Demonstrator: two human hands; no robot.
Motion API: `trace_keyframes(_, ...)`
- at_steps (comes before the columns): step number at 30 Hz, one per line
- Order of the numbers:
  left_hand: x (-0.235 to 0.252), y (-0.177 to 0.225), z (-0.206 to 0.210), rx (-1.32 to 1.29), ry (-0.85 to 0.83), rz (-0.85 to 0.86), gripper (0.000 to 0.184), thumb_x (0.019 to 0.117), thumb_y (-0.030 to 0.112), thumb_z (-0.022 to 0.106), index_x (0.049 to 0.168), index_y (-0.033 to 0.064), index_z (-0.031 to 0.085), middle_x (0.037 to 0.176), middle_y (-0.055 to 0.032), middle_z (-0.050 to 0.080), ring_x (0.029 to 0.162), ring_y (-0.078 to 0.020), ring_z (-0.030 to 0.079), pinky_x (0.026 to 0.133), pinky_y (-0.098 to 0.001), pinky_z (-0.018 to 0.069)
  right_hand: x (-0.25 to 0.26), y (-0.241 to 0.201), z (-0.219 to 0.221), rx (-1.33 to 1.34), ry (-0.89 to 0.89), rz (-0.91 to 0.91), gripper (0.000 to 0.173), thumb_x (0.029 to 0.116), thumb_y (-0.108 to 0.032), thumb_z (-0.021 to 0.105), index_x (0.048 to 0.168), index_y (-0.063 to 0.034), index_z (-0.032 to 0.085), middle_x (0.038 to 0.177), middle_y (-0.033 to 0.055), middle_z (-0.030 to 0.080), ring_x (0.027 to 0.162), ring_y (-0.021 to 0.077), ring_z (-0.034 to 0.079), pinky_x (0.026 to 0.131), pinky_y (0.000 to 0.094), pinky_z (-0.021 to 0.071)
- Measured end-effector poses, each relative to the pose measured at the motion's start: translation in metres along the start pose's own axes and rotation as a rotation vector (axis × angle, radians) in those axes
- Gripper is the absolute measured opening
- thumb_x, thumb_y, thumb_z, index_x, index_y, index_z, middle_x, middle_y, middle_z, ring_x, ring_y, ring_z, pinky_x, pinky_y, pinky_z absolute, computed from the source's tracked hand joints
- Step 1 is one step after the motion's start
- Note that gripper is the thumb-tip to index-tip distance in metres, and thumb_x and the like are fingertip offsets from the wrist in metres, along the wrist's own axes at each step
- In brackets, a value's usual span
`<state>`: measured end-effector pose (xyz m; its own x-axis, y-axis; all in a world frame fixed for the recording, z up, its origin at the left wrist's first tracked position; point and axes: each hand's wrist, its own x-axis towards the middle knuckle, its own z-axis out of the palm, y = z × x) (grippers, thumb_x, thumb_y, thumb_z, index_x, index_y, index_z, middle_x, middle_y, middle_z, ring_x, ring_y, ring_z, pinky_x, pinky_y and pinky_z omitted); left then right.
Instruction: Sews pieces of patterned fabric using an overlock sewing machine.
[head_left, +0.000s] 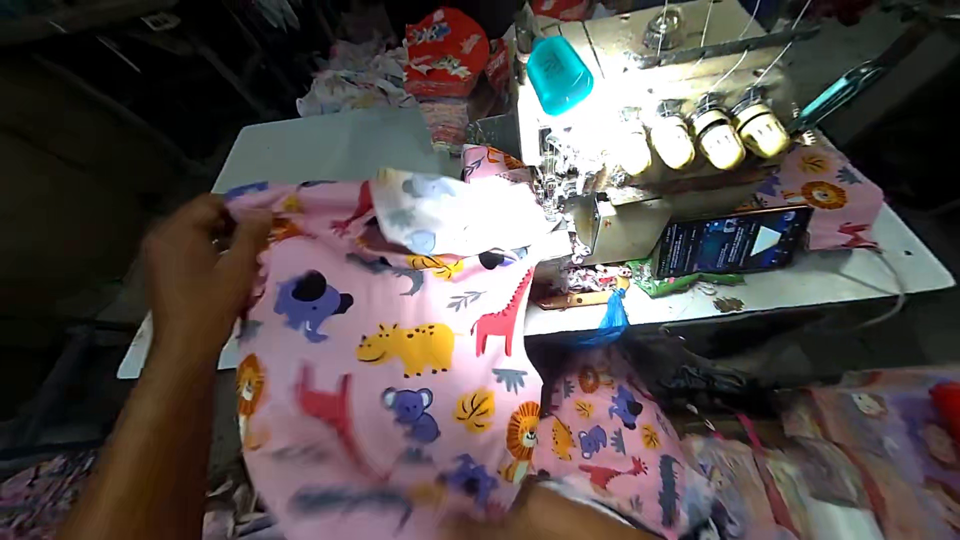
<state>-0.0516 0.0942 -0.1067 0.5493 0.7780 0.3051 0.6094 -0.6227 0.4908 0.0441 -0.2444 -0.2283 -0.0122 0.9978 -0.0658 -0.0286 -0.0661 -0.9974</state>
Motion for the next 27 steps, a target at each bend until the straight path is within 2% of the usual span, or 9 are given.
trace_keyframes(3, 0.008, -0.012, 0.039, 0.104, -0.251, -0.008, 0.043, 0.1015, 0.011, 0.063, 0.137, -0.0106, 0.052, 0.121, -0.0348, 0.062, 0.114, -0.0501, 0.062, 0.099, -0.0661, 0.0461, 0.005, 0.076, -0.033, -0.689, 0.224, 0.16, 0.025, 0.0937, -0.006, 0.066, 0.116, 0.0053, 0.071, 0.112, 0.0245, 0.071, 0.104, 0.0405, 0.07, 0.089, 0.0569, 0.0567)
trace_keyframes(5, -0.008, -0.017, 0.072, 0.042, -0.228, 0.044, 0.049, 0.1008, 0.012, 0.064, 0.143, -0.0066, 0.048, 0.129, -0.0308, 0.06, 0.121, -0.0464, 0.059, 0.101, -0.063, 0.0469, 0.0, 0.082, -0.065, -0.753, 0.357, 0.15, 0.029, 0.0988, -0.009, 0.061, 0.126, -0.0005, 0.069, 0.121, 0.0186, 0.07, 0.109, 0.0349, 0.07, 0.092, 0.053, 0.0573)
trace_keyframes(9, -0.06, 0.026, 0.116, -0.21, 0.036, 0.199, 0.042, 0.1034, 0.025, 0.059, 0.133, -0.003, 0.051, 0.132, -0.0201, 0.059, 0.119, -0.0254, 0.061, 0.099, -0.0435, 0.0529, 0.012, 0.04, -0.124, -0.905, 0.693, -0.283, 0.026, 0.0976, -0.002, 0.055, 0.114, -0.0031, 0.075, 0.114, 0.0123, 0.073, 0.106, 0.0254, 0.07, 0.093, 0.0386, 0.0571)
trace_keyframes(12, -0.069, 0.049, 0.133, -0.269, 0.14, 0.444, 0.037, 0.0968, 0.024, 0.07, 0.119, -0.0028, 0.058, 0.124, -0.0175, 0.059, 0.122, -0.0224, 0.056, 0.104, -0.0365, 0.0462, 0.05, 0.023, -0.163, -1.141, 0.625, -0.391, 0.028, 0.1053, -0.02, 0.054, 0.109, -0.0022, 0.075, 0.113, 0.014, 0.073, 0.11, 0.0294, 0.068, 0.095, 0.045, 0.0546)
trace_keyframes(15, -0.064, 0.06, 0.14, -0.239, 0.171, 0.561, 0.038, 0.0929, 0.021, 0.073, 0.121, -0.0004, 0.059, 0.126, -0.0176, 0.057, 0.126, -0.0245, 0.053, 0.107, -0.0359, 0.0432, 0.078, 0.014, -0.183, -1.274, 0.496, -0.099, 0.049, 0.1035, -0.037, 0.052, 0.079, 0.0006, 0.07, 0.073, 0.0176, 0.068, 0.075, 0.0382, 0.07, 0.066, 0.0551, 0.054)
trace_keyframes(17, -0.06, 0.064, 0.139, -0.205, 0.14, 0.565, 0.037, 0.0924, 0.015, 0.07, 0.124, -0.0014, 0.061, 0.131, -0.0189, 0.056, 0.128, -0.0261, 0.052, 0.109, -0.0357, 0.0424, 0.083, -0.006, -0.184, -1.271, 0.365, 0.195, 0.056, 0.1071, -0.04, 0.047, 0.076, 0.0039, 0.066, 0.07, 0.0216, 0.065, 0.075, 0.0429, 0.068, 0.063, 0.058, 0.0494)
trace_keyframes(19, -0.057, 0.065, 0.139, -0.195, 0.109, 0.553, 0.036, 0.0916, 0.013, 0.068, 0.124, -0.0013, 0.064, 0.131, -0.0184, 0.058, 0.128, -0.0263, 0.053, 0.109, -0.0363, 0.0429, 0.081, -0.005, -0.178, -1.293, 0.463, 0.094, 0.05, 0.1045, -0.035, 0.054, 0.074, 0.0021, 0.067, 0.07, 0.0195, 0.065, 0.075, 0.0404, 0.068, 0.064, 0.0554, 0.0501)
trace_keyframes(22, -0.054, 0.066, 0.135, -0.258, 0.061, 0.516, 0.032, 0.0924, 0.012, 0.068, 0.122, -0.0003, 0.067, 0.127, -0.0157, 0.063, 0.125, -0.0234, 0.057, 0.107, -0.0359, 0.0452, 0.071, 0.012, -0.163, -1.063, 0.738, -0.289, 0.028, 0.1023, -0.021, 0.059, 0.087, -0.0013, 0.072, 0.082, 0.0121, 0.066, 0.082, 0.0277, 0.066, 0.071, 0.0416, 0.0538)
trace_keyframes(27, -0.048, 0.069, 0.129, -0.396, 0.03, 0.43, 0.02, 0.0959, 0.018, 0.069, 0.109, 0.0036, 0.073, 0.121, -0.0085, 0.064, 0.114, -0.0107, 0.059, 0.098, -0.0233, 0.0479, 0.069, 0.011, -0.131, -0.085, 0.662, -0.242, 0.032, 0.0996, -0.013, 0.064, 0.128, 0.0016, 0.065, 0.115, 0.0078, 0.072, 0.102, 0.006, 0.069, 0.092, 0.0228, 0.0567)
